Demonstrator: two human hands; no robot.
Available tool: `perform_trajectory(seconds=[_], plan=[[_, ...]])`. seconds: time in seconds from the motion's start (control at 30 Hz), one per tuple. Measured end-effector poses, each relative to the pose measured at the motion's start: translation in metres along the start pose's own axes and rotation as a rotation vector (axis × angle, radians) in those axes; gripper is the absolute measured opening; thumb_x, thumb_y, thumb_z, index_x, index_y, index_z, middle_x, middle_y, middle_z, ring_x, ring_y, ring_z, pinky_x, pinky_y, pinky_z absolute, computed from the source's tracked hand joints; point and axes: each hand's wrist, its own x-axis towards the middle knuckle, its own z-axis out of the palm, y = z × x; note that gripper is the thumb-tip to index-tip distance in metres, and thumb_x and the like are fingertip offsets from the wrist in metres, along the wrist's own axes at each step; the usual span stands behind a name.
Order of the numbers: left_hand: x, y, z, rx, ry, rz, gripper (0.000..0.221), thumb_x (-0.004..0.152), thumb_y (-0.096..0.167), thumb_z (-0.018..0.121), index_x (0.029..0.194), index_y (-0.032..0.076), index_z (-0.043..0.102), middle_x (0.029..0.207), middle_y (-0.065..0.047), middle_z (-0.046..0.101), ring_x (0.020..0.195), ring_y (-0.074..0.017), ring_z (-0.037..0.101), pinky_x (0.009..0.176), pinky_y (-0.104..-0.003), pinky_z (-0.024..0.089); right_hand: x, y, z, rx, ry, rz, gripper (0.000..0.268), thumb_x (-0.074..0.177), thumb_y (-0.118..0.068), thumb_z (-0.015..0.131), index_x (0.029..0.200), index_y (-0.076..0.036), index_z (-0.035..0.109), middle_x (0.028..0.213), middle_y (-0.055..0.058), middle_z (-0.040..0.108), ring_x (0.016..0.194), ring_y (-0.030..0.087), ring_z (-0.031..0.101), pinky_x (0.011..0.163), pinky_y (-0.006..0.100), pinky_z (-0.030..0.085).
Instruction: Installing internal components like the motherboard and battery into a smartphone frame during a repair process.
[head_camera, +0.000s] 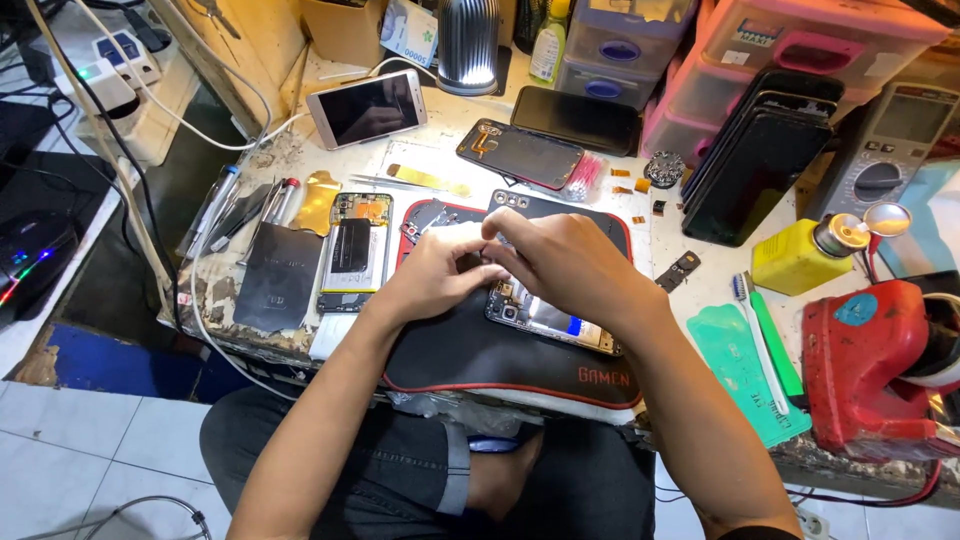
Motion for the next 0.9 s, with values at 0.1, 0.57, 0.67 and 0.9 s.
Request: perform_trajectory(seconds=[0.1, 0.57, 0.67, 0.9], plan=[[0.002, 0.008, 0.0, 0.001, -0.012, -0.007, 0.012, 0.092, 0.018, 0.075, 0.096, 0.008, 0.07, 0.084, -0.01, 0.067, 0.077, -0.0301, 0.066, 0.073, -0.039, 0.053, 0.001, 0.001, -0.001, 0.114, 0.004, -0.009, 0.021, 0.097, -0.012, 0.055, 0.118, -0.006, 0.059, 0.063, 0.015, 0.063, 0.058, 0.041, 0.066, 0.056, 0.045, 0.053], [0.011, 0.016, -0.003, 0.114, -0.118, 0.023, 0.009, 0.081, 0.008, 0.081, 0.086, 0.01, 0.074, 0.083, -0.007, 0.069, 0.083, -0.0283, 0.066, 0.079, -0.039, 0.054, -0.006, -0.003, -0.019, 0.141, 0.034, 0.044, 0.018, 0.095, -0.006, 0.058, 0.112, -0.004, 0.062, 0.058, 0.01, 0.056, 0.053, 0.031, 0.063, 0.053, 0.037, 0.051], [0.012, 0.022, -0.004, 0.14, -0.133, 0.004, 0.009, 0.081, 0.006, 0.08, 0.082, 0.009, 0.072, 0.08, -0.006, 0.068, 0.081, -0.0273, 0.065, 0.078, -0.038, 0.054, -0.01, -0.001, -0.018, 0.121, -0.006, 0.062, 0.013, 0.093, -0.004, 0.059, 0.106, -0.004, 0.063, 0.056, 0.009, 0.056, 0.05, 0.028, 0.062, 0.052, 0.034, 0.05], [0.016, 0.031, -0.002, 0.36, -0.173, 0.016, 0.014, 0.083, 0.011, 0.076, 0.078, 0.009, 0.063, 0.077, -0.006, 0.06, 0.082, -0.0271, 0.062, 0.074, -0.037, 0.053, -0.012, 0.001, -0.025, 0.093, -0.072, 0.089, 0.003, 0.092, -0.004, 0.061, 0.095, -0.005, 0.061, 0.058, 0.01, 0.06, 0.052, 0.029, 0.066, 0.05, 0.034, 0.05]])
